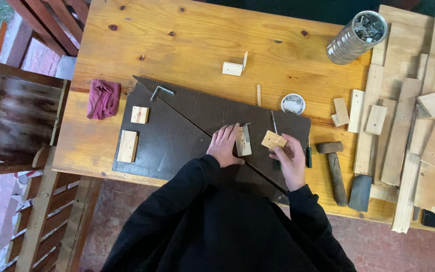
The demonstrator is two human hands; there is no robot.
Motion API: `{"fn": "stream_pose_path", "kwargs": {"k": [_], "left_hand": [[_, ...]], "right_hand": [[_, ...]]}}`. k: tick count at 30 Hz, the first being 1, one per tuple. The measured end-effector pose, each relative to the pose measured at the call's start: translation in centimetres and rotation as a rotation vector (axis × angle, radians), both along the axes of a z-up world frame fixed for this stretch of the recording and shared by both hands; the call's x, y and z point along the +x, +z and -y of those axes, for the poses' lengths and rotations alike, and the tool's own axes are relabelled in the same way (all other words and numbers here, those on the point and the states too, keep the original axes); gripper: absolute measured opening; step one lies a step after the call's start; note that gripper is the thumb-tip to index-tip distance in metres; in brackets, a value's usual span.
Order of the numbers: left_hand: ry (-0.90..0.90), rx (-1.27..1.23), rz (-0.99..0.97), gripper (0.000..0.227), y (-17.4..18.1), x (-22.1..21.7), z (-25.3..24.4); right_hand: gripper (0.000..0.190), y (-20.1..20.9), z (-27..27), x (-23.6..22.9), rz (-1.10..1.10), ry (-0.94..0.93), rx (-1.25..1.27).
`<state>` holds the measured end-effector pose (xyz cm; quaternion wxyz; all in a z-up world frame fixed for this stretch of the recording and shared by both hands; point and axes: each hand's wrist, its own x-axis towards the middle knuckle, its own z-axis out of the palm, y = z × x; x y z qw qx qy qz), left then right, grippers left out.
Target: The person assembles small wooden blocks using metal brackets and screws. They position the blocks, insert screws, and tighten them with a screwdriver, repeating the process for multiple joints on a workbench.
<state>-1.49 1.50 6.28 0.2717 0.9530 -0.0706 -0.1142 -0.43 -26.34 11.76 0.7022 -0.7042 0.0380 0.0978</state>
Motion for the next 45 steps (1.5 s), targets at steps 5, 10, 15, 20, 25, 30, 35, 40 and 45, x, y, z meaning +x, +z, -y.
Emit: {"fn": "stream_pose_path", "kwargs": {"k": [5,10,15,20,25,30,35,40,45], "left_hand": [[-0.027,0.1,0.169,0.136,-3.8,0.9,0.3],[0.063,-0.242,0.171,0.122,-0.7,0.6,-1.3],[0.229,-0.747,-0.063,0.131,0.8,0.1,-4.3],[0.262,-0.941,-0.157,0.133,0.6,-0.7,-6.9],[0.283,-1.17,-0.221,0.129,-4.5,-1.6,-7.7],[0.356,-1.211,-0.164,0.117,-7.0,-1.8,-8.0],[0.37,-1.137,-0.109,0.113,-7.1,-2.0,-8.1],[0.44,-1.132,-0.091,0.104,-6.6,-2.8,-8.9],[0.636,-1.198,-0.122,0.085,-6.0,-3.7,-9.3]], "right_hand": [[0.037,-0.8,1.2,0.6,-0.059,-0.163,-0.133],[0.038,-2.1,1.4,0.7,-0.125,-0.144,-0.225],[0.046,-2.6,-1.6,0.3,-0.231,0.069,-0.19],[0.038,-4.1,-1.4,0.1,-0.081,0.24,-0.469],[0.029,-4.3,0.0,0.5,0.179,0.272,-0.709],[0.036,-5.7,-2.1,1.7,0.361,0.355,-0.919],[0.085,-2.4,-6.3,1.8,0.362,0.383,-1.09],[0.067,-3.4,-5.4,2.9,0.177,0.409,-0.865],[0.036,-3.1,-4.0,1.9,-0.342,0.053,0.15]]}}
